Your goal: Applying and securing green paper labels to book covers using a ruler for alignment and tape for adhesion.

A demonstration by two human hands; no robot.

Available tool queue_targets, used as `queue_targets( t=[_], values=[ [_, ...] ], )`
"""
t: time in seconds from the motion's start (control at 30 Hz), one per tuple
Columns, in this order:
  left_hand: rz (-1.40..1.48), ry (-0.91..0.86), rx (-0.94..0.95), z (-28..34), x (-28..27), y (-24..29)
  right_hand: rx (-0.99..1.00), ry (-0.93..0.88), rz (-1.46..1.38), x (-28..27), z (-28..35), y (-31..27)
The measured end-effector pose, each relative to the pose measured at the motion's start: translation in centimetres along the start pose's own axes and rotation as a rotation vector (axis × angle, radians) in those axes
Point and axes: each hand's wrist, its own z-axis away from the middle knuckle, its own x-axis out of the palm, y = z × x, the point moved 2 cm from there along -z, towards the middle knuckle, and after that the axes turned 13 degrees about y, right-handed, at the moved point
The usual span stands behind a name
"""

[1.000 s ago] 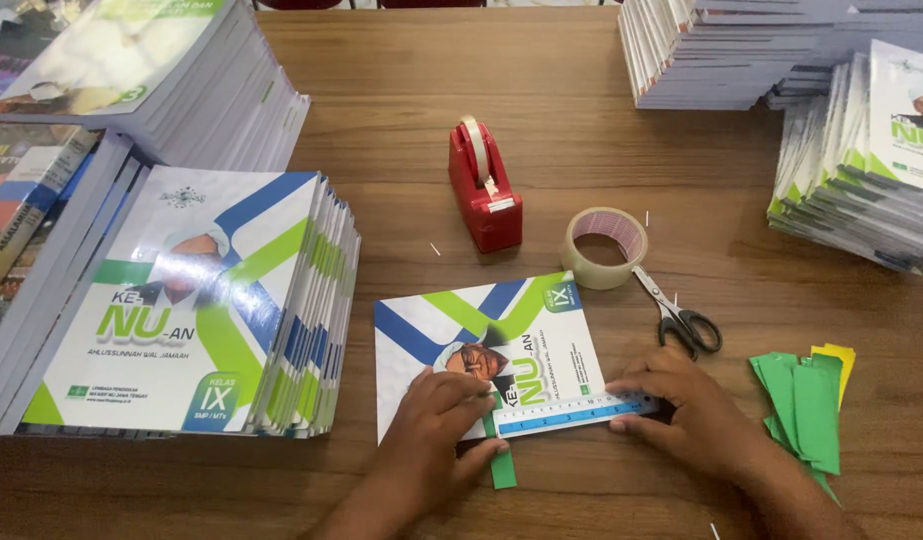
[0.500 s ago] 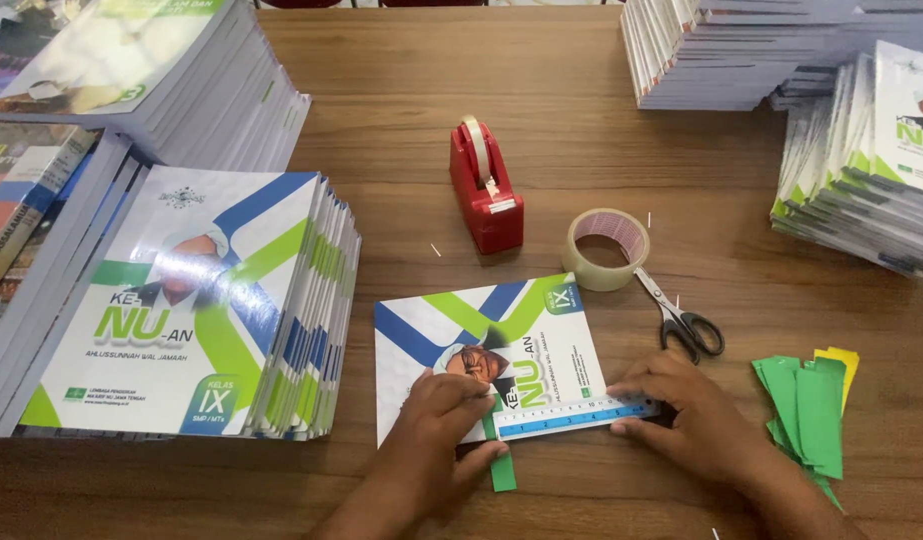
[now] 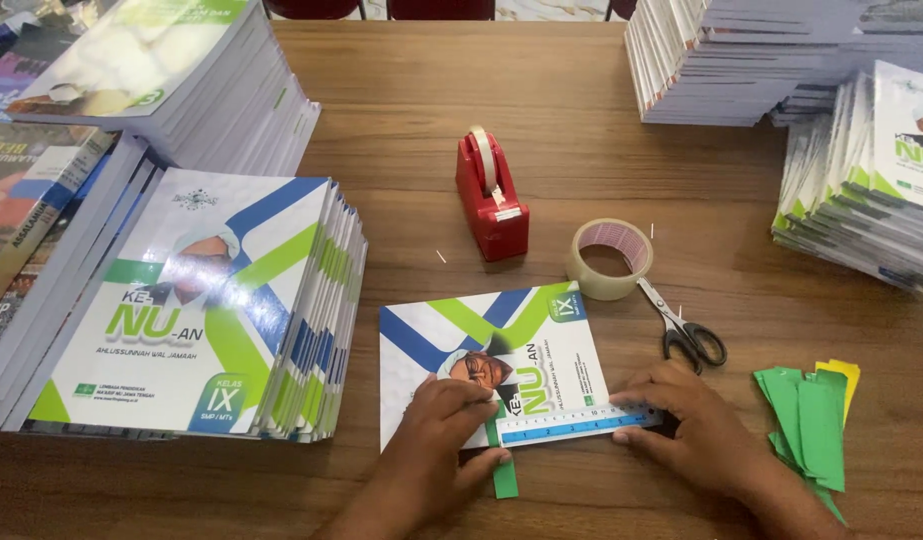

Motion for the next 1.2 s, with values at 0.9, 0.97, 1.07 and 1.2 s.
queue_targets(
  t=[0.9, 0.97, 1.07, 1.2],
  values=[
    [0.005, -0.015, -0.033, 0.0, 0.1, 0.0, -0.039, 0.013, -0.019, -0.2, 0.1, -0.2],
    [-0.001, -0.036, -0.042, 0.1, 0.1, 0.0, -0.019, -0.013, 0.022, -0.1, 0.2, 0.1],
    [0.014, -0.008, 0.042, -0.3, 0.2, -0.1, -0.102, 0.027, 0.004, 0.0, 0.2, 0.1],
    [-0.020, -0.031, -0.028, 0.2, 0.3, -0.3, -0.080, 0.029, -0.004, -0.1, 0.2, -0.2]
  ],
)
